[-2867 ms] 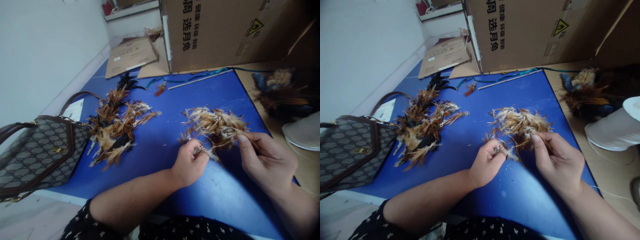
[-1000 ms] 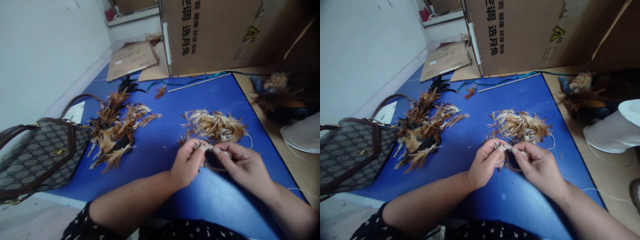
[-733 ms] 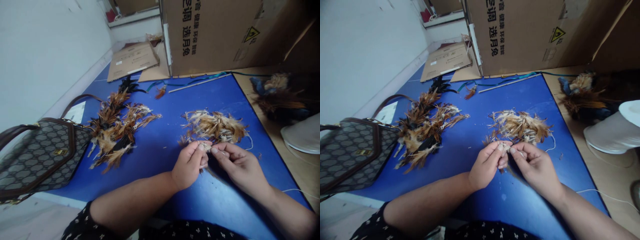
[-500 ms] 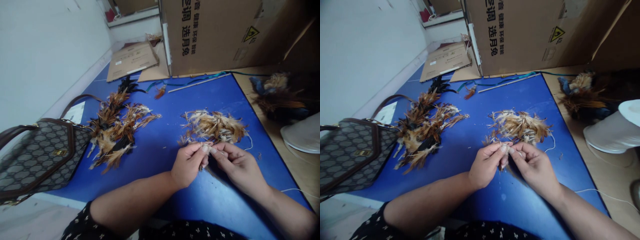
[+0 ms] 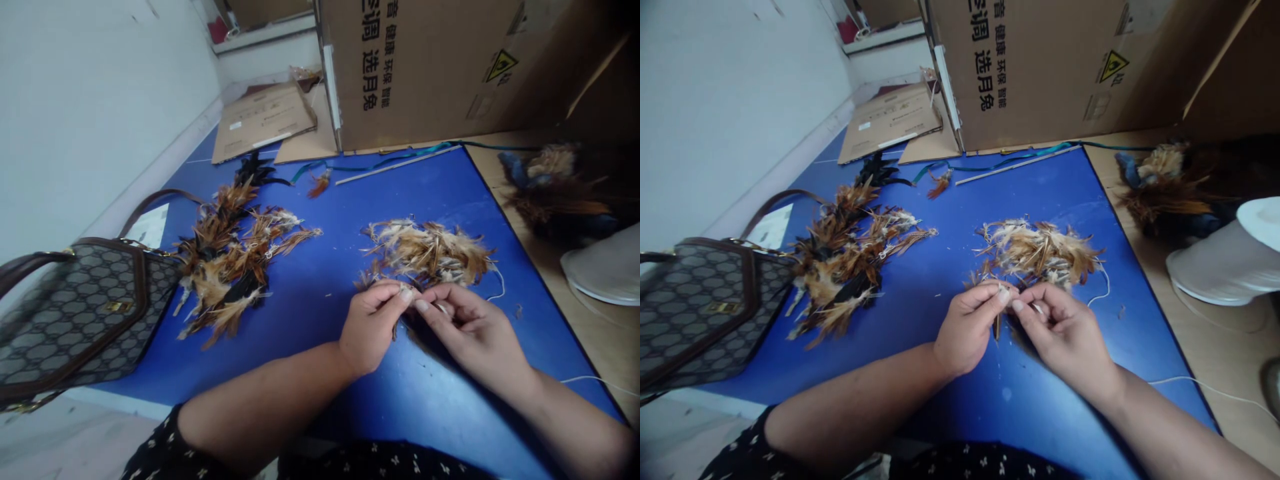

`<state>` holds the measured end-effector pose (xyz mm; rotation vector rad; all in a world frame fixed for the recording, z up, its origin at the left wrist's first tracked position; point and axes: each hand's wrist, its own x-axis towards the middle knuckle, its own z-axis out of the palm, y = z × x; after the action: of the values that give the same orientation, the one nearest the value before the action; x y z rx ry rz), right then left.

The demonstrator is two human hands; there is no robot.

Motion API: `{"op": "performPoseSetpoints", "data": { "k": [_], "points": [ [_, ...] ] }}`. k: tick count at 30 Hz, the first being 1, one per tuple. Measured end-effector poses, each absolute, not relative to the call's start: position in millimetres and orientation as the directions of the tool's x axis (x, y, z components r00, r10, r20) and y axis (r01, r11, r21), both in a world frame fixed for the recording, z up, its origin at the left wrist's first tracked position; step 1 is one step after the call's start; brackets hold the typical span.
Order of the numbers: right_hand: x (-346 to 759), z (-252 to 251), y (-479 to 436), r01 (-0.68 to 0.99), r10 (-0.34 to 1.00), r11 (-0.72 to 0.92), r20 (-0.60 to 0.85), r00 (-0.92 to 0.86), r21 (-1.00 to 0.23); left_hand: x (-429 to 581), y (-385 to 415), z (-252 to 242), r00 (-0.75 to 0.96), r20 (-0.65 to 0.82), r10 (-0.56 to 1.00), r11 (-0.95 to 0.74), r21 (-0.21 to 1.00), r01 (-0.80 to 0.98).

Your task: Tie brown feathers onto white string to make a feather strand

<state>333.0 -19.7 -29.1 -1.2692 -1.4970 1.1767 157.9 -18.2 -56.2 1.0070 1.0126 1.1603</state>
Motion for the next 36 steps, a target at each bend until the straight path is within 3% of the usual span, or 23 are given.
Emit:
{"op": "performPoseSetpoints", "data": {
  "k": [4,8,13,21,29,36],
  "points": [
    [334.3,-32.6,-21.7,0.225,0.990,0.135,0.125,-0.060,-0.965,159.2,-18.9,-59.5,0.188,-0.186,0.965,0.236,0.924,-0.300],
    [337.7,-31.6,-20.8,0.209,0.972,0.200,0.167,-0.164,-0.957,158.7,-20.2,-57.6,0.332,-0.198,0.922,0.305,0.900,-0.311],
    [343.9,-28.7,-18.9,0.361,0.956,0.293,0.261,-0.138,-0.885,155.9,-19.6,-45.9,0.341,-0.220,0.914,0.317,0.911,-0.263],
    [348.1,-34.0,-16.1,0.352,0.963,0.269,0.237,-0.131,-0.897,155.4,-19.4,-42.4,0.387,-0.182,0.904,0.262,0.950,-0.167],
    [353.8,-34.4,-15.0,0.358,0.898,0.432,0.361,-0.251,-0.828,156.0,-19.1,-39.1,0.408,-0.243,0.880,0.355,0.907,-0.226],
    [354.3,-30.8,-22.0,0.347,0.911,0.365,0.254,-0.326,-0.864,155.4,-18.6,-39.9,0.396,-0.211,0.894,0.344,0.889,-0.303]
  ]
}}
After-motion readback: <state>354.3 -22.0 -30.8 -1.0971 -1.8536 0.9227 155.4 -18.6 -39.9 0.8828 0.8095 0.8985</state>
